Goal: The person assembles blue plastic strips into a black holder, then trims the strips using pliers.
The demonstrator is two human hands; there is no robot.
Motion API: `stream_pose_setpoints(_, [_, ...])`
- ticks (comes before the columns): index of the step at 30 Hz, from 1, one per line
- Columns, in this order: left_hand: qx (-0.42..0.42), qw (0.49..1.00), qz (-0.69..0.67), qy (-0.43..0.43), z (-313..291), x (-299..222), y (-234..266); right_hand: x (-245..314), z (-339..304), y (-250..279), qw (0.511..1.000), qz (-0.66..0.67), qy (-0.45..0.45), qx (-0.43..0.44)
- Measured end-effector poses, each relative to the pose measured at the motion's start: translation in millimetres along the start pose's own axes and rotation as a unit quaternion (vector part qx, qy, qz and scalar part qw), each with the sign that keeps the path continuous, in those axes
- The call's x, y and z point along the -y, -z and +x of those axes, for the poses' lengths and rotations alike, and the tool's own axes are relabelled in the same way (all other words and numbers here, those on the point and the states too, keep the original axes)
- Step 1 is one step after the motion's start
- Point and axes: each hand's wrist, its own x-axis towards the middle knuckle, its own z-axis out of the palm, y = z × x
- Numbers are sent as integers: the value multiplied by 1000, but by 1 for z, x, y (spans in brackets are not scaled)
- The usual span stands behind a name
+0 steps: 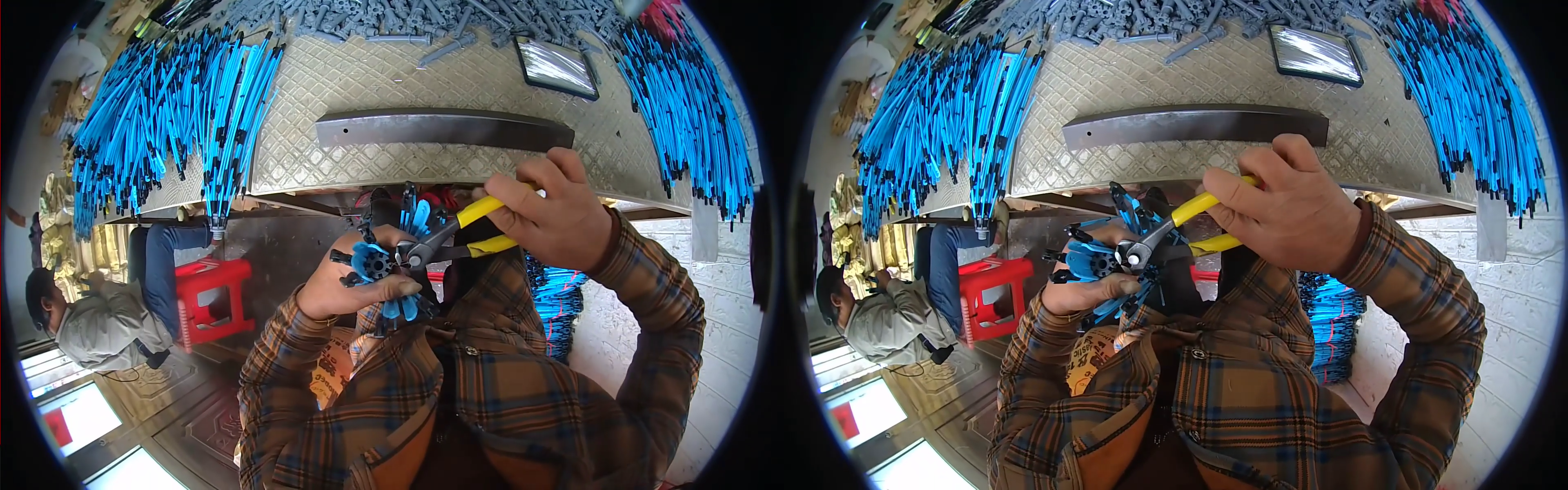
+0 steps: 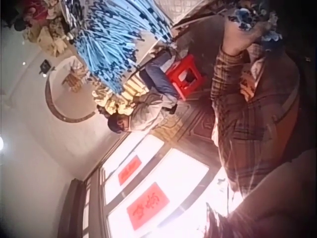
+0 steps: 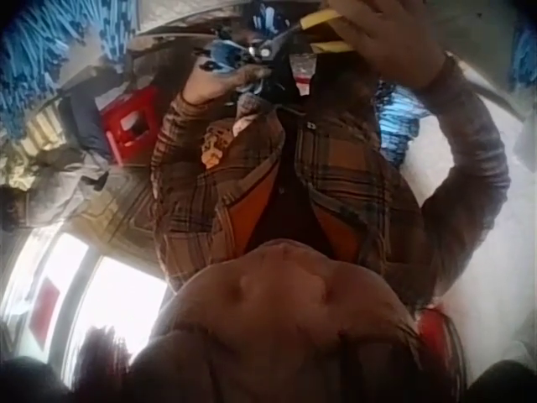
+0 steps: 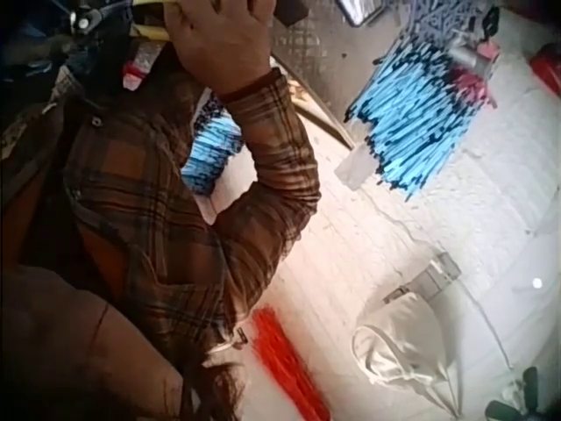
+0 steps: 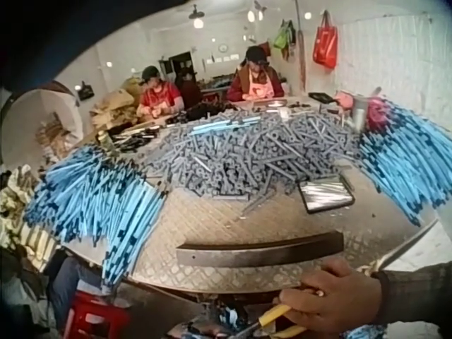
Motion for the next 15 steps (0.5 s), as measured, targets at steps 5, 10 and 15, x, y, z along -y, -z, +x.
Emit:
stream_pose_setpoints(5, [-22, 999, 33, -29, -2, 2, 1, 8, -2, 10, 990, 105, -13, 94])
stream_pose_setpoints(10, [0, 999, 33, 34, -3, -6, -2, 26, -40, -44, 412, 810, -227, 351])
stream_pose_setpoints(15, [69, 991, 100, -62, 2, -7, -1, 106, -105, -125, 121, 944, -202, 229])
